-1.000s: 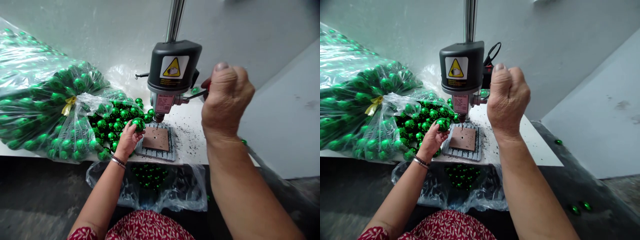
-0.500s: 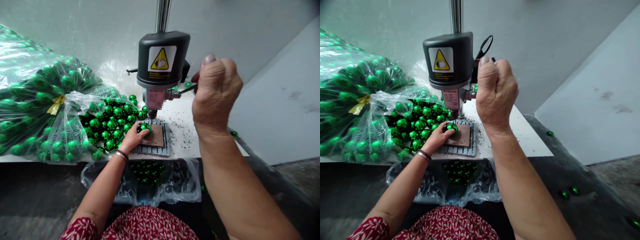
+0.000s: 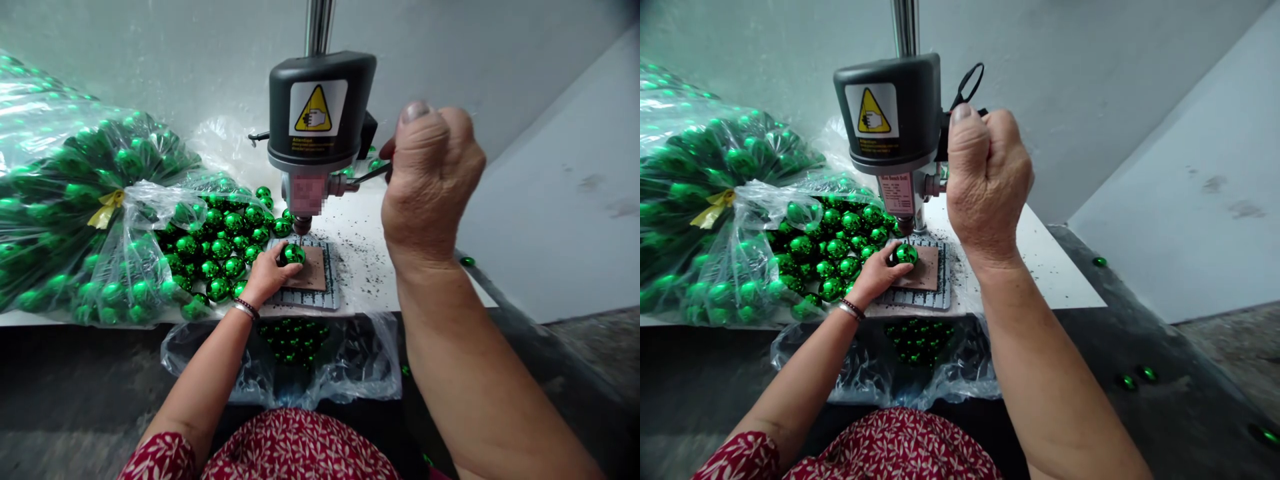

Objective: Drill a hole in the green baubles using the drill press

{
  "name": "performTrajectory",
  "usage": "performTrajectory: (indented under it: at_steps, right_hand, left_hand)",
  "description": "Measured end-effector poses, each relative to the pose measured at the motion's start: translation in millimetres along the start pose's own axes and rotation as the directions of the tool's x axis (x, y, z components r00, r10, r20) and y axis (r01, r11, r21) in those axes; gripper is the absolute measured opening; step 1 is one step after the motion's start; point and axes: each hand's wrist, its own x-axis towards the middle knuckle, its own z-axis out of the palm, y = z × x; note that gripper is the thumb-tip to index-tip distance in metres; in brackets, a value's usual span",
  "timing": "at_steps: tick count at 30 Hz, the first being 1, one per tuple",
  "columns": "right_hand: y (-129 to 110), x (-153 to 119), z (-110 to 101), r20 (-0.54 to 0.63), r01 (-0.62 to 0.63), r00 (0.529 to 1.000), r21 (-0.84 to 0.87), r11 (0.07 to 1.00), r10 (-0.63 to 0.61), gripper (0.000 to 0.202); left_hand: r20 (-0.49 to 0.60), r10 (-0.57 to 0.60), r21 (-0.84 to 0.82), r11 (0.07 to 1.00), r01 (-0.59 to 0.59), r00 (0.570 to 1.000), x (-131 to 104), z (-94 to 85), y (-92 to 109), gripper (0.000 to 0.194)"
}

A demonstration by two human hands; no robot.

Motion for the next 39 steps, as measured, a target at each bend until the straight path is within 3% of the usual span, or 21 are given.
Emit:
performTrajectory:
  at_steps: [5, 10, 22, 28, 39]
  right_hand:
    - [-1, 0, 1, 0.008, -0.027, 1.0, 0.004, 1.0, 0.027, 0.035]
    - [0, -3, -3, 0.002, 0.021, 1.0, -0.105, 0.994, -0.021, 0.038]
    - [11, -23, -8, -0.034, 0.064, 0.997, -0.016, 0.998, -0.065, 0.038]
    - [15, -29, -6, -0.079, 0.103, 0.991, -0.057, 0.993, -0.108, 0.033]
    - [25, -47, -4, -0.158, 0.116, 0.979, -0.102, 0.988, -0.132, 0.025]
  left_hand:
    - [-0.026, 0.068, 0.177, 0.982, -0.062, 0.997, 1, 2.0, -1, 0.058]
    - [0.041, 0.08, 0.305, 0.948, -0.089, 0.996, 0, 5.0, 0, 0.062]
    - [0.071, 0.107, 0.319, 0.939, -0.124, 0.992, 3, 9.0, -6, 0.065]
    - [0.057, 0.066, 0.278, 0.957, -0.08, 0.996, 0, 6.9, 0, 0.061]
    - [0.075, 0.098, 0.309, 0.944, -0.117, 0.992, 1, 11.0, -10, 0.066]
